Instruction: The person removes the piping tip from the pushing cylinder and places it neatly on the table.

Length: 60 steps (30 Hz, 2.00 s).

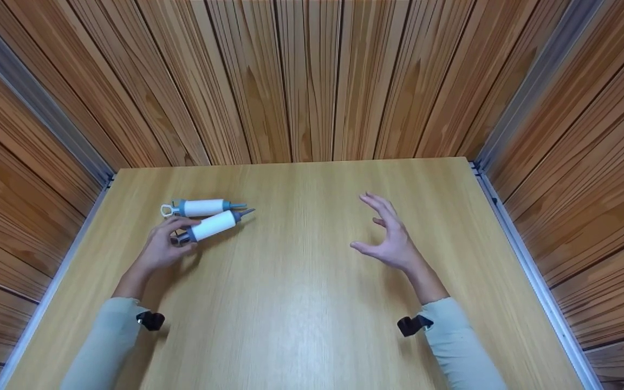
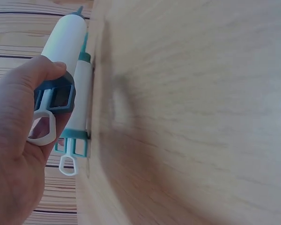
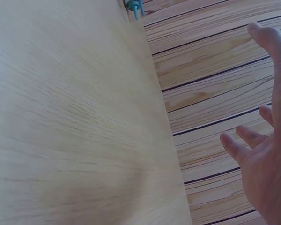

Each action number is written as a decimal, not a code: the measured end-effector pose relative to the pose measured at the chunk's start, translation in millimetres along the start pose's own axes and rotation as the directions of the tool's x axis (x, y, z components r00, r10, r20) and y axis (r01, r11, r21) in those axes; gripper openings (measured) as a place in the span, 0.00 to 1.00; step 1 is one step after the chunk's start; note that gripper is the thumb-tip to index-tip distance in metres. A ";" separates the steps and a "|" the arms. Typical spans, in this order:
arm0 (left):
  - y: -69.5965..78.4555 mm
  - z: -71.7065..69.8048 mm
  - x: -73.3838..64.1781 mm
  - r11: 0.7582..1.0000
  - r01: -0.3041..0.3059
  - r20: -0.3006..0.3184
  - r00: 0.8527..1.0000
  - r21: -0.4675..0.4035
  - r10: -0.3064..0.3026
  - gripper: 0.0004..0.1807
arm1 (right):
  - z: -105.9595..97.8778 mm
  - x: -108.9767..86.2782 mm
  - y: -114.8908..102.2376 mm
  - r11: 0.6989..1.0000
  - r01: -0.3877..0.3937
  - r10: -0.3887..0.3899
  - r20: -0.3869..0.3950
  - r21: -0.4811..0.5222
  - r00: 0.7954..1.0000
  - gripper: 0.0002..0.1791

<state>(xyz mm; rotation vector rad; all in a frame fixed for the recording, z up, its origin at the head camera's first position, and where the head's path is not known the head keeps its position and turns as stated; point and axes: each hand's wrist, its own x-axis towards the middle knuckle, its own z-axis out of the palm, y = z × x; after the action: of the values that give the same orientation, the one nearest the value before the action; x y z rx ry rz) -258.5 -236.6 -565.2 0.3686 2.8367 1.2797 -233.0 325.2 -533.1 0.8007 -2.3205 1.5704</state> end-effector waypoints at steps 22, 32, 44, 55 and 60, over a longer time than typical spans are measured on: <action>29.8 -8.8 -12.1 0.999 -0.012 0.049 0.999 -0.050 0.014 0.30 | 12.5 -5.8 -9.3 0.996 -0.010 0.007 0.040 0.090 0.999 0.55; 57.0 -4.7 -9.7 0.994 -0.095 0.043 0.994 -0.048 0.097 0.29 | 26.2 -4.1 -9.7 0.995 0.020 -0.028 0.085 0.099 0.996 0.54; 78.0 2.7 -10.4 0.979 -0.179 0.029 0.983 -0.101 0.183 0.27 | 36.7 -0.4 -14.7 0.986 0.020 -0.036 0.091 0.168 0.995 0.53; 99.3 8.0 -7.5 0.957 -0.278 0.040 0.959 -0.088 0.282 0.26 | 45.8 -0.5 -19.0 0.976 0.022 -0.045 0.101 0.218 0.994 0.51; 105.5 12.3 -7.5 0.948 -0.304 0.047 0.950 -0.090 0.309 0.25 | 48.1 0.5 -20.7 0.969 0.037 -0.065 0.106 0.243 0.992 0.49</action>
<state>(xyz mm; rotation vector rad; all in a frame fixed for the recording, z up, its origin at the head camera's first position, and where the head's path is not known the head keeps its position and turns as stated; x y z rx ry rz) -227.9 -161.7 -496.0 0.8597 2.7432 1.3972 -216.5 275.6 -535.9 1.0214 -2.1897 1.8532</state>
